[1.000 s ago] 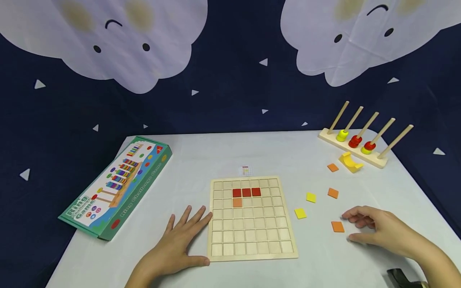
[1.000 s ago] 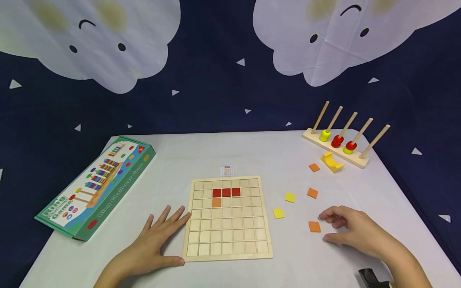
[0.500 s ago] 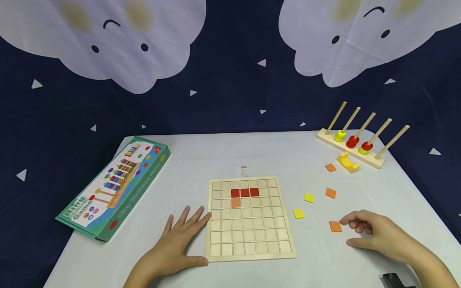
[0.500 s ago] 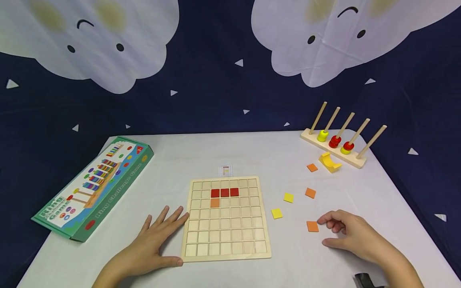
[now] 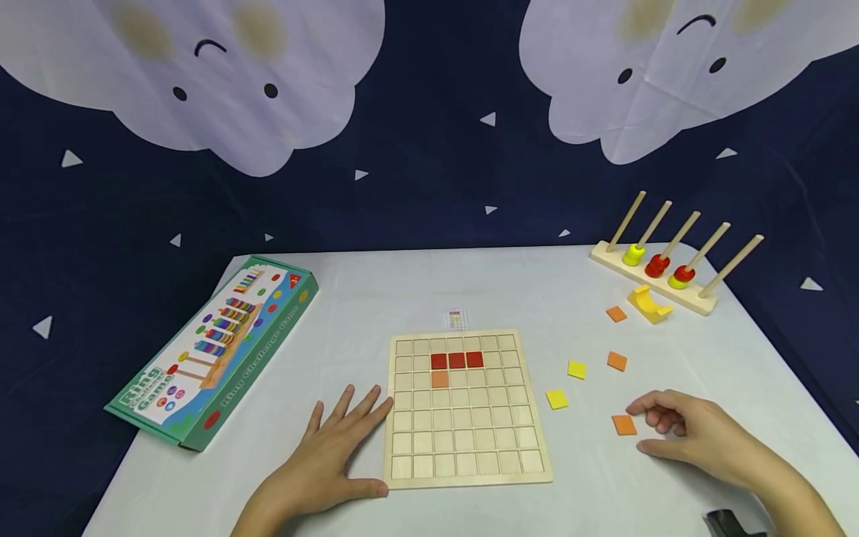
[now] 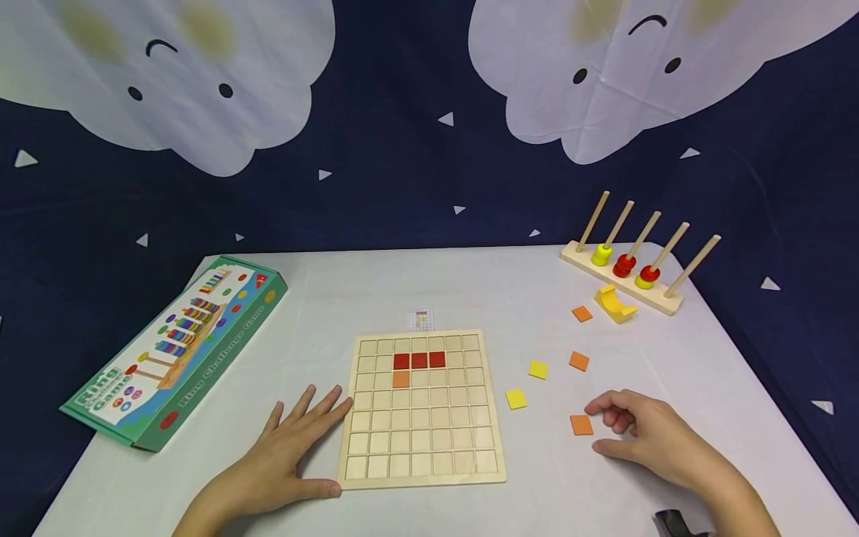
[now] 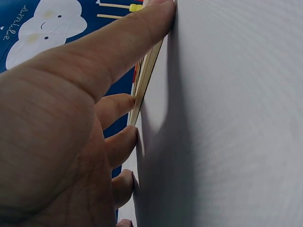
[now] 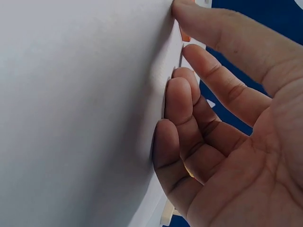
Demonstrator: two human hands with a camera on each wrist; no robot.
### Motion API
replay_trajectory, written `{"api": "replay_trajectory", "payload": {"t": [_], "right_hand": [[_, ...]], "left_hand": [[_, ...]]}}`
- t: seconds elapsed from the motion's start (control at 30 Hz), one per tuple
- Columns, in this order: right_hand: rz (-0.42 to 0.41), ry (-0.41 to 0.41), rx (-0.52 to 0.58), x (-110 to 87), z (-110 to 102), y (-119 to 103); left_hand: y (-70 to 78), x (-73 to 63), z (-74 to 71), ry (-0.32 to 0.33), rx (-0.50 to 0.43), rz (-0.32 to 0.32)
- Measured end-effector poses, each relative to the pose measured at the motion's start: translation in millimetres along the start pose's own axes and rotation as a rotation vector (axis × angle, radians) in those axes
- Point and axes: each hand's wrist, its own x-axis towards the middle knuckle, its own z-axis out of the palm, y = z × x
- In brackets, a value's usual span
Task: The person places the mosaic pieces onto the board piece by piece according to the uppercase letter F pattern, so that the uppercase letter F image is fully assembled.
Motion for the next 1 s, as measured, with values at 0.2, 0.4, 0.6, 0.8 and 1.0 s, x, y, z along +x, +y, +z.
{"api": "replay_trajectory", "payload": {"t": [0.2, 0.4, 0.6, 0.8, 1.0], "right_hand": [[0.007, -0.002, -0.005, 4.3, 1, -4], [-0.010, 0.007, 0.003, 7.1, 1, -6], [-0.032, 0.013, 0.009, 7.5, 2, -7], [-0.035, 0.015, -0.008, 10.2, 3, -12], [-0.050, -0.006, -0.020, 18.2, 3, -19]], "left_hand": [[-0.2, 0.0, 0.2, 0.003, 0.003, 0.003], [-0.1, 0.2, 0.3, 0.003, 0.008, 0.001], [-0.1, 0.4, 0.3, 0.006, 0.011, 0.001], [0.0, 0.5, 0.3, 0.004, 0.010, 0.002], [0.3, 0.5, -0.3, -0.006, 0.006, -0.003]]}}
